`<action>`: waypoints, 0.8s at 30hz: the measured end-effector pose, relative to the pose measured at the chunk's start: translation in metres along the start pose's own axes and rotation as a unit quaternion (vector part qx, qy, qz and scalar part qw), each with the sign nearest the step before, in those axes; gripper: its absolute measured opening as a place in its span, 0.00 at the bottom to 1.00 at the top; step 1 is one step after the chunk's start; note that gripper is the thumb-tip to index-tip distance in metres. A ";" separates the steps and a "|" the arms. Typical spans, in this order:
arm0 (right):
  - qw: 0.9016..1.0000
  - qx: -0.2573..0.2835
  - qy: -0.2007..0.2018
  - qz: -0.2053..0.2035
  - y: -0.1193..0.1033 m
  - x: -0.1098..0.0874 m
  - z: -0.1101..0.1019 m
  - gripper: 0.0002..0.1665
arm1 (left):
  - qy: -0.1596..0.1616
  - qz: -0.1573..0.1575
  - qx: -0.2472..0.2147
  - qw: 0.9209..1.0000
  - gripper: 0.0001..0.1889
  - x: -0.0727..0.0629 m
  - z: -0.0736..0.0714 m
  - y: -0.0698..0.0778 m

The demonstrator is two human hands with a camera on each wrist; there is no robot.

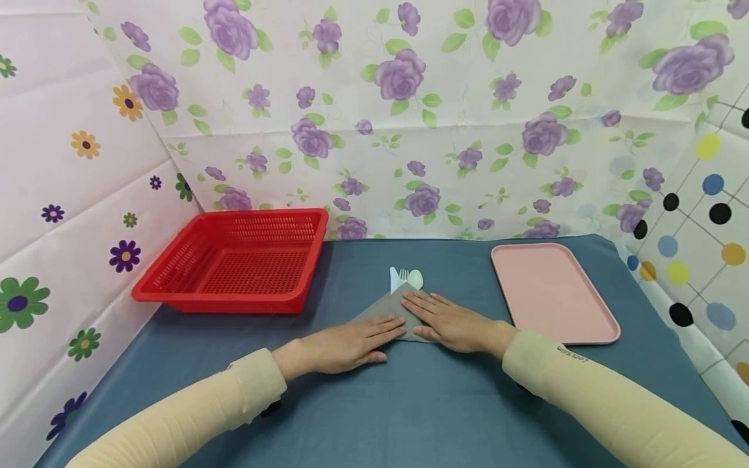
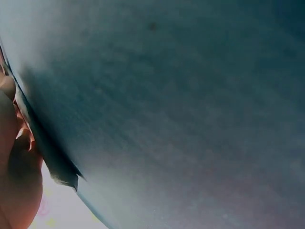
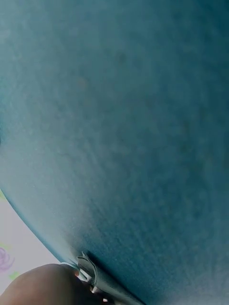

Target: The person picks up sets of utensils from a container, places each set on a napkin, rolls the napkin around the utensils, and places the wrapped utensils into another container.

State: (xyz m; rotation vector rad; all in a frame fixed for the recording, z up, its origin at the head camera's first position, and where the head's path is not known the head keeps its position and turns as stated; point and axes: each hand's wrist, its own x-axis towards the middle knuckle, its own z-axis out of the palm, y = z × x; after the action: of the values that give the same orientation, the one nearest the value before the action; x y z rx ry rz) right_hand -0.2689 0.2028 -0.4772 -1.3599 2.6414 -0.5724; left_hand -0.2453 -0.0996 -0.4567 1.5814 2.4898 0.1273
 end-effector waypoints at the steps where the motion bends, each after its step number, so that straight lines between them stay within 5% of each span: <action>1: 1.000 0.000 0.000 -0.001 0.000 0.000 -0.001 0.38 | -0.005 0.004 -0.001 1.000 0.35 0.000 0.000 0.001; 14: 0.999 -0.017 -0.036 0.019 -0.004 0.003 -0.004 0.39 | -0.041 0.005 0.013 0.999 0.41 0.001 0.007 0.005; 24: 0.999 -0.012 -0.025 0.017 -0.005 0.002 -0.004 0.38 | -0.050 -0.004 0.006 0.999 0.41 -0.010 0.012 -0.004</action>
State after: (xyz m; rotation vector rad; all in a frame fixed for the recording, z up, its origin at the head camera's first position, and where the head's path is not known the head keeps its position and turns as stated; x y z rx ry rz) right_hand -0.2677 0.1999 -0.4715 -1.3148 2.6350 -0.4973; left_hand -0.2424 -0.1104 -0.4685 1.5412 2.4245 0.0307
